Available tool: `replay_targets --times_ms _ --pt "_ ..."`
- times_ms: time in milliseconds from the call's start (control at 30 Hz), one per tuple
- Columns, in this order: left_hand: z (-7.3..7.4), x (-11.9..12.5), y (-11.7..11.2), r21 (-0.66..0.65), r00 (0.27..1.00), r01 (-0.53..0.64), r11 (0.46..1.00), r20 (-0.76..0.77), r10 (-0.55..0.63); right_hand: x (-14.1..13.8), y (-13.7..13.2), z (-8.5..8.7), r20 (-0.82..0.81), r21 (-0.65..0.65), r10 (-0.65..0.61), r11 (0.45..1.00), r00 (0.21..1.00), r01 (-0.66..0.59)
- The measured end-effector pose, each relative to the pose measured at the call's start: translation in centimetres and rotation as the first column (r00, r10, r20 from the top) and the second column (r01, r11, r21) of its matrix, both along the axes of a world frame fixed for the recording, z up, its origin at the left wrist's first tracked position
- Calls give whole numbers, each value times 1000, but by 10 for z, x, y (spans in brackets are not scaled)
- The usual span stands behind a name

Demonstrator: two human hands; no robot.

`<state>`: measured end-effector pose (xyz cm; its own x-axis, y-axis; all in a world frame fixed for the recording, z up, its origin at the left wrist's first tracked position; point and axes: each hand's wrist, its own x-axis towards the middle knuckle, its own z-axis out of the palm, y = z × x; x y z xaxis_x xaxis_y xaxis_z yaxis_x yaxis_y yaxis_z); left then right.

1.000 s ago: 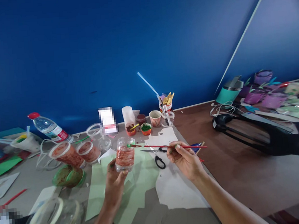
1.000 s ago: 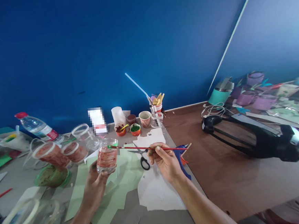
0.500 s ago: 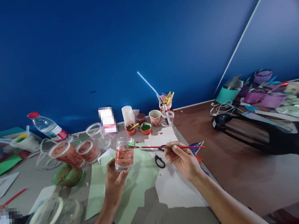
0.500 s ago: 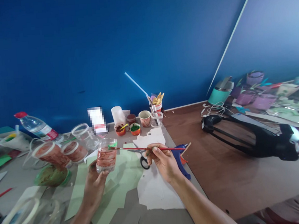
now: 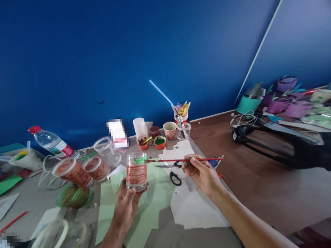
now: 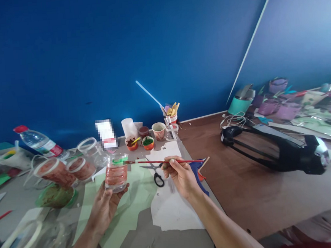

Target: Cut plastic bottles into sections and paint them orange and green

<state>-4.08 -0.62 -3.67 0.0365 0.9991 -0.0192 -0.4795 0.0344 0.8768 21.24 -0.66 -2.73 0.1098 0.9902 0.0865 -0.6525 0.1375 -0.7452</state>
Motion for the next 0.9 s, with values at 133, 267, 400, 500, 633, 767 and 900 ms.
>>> replay_targets --times_ms 133,267,400,500,633,767,900 --pt "1 -3 0 -51 997 57 997 56 -54 1 2 -1 -18 -3 5 1000 1000 -5" --pt "1 -5 -1 -96 986 116 989 135 -102 2 3 -2 -25 -1 10 1000 1000 -10" --pt "0 -9 -1 -128 964 186 974 214 -156 2 3 -3 -40 -14 16 1000 999 -16" --pt "-2 -14 0 -151 941 251 956 268 -205 1 3 -4 -40 -17 20 1000 999 -20" --pt "-5 -17 2 -135 910 326 936 312 -272 0 3 -4 -39 -28 31 999 999 -32" --pt "-3 -17 1 -104 883 375 921 344 -320 -1 4 -5 -37 -29 23 999 999 -24" --pt "0 -16 -1 -80 868 409 909 342 -360 -3 4 -5 -6 -8 -1 1000 1000 1"
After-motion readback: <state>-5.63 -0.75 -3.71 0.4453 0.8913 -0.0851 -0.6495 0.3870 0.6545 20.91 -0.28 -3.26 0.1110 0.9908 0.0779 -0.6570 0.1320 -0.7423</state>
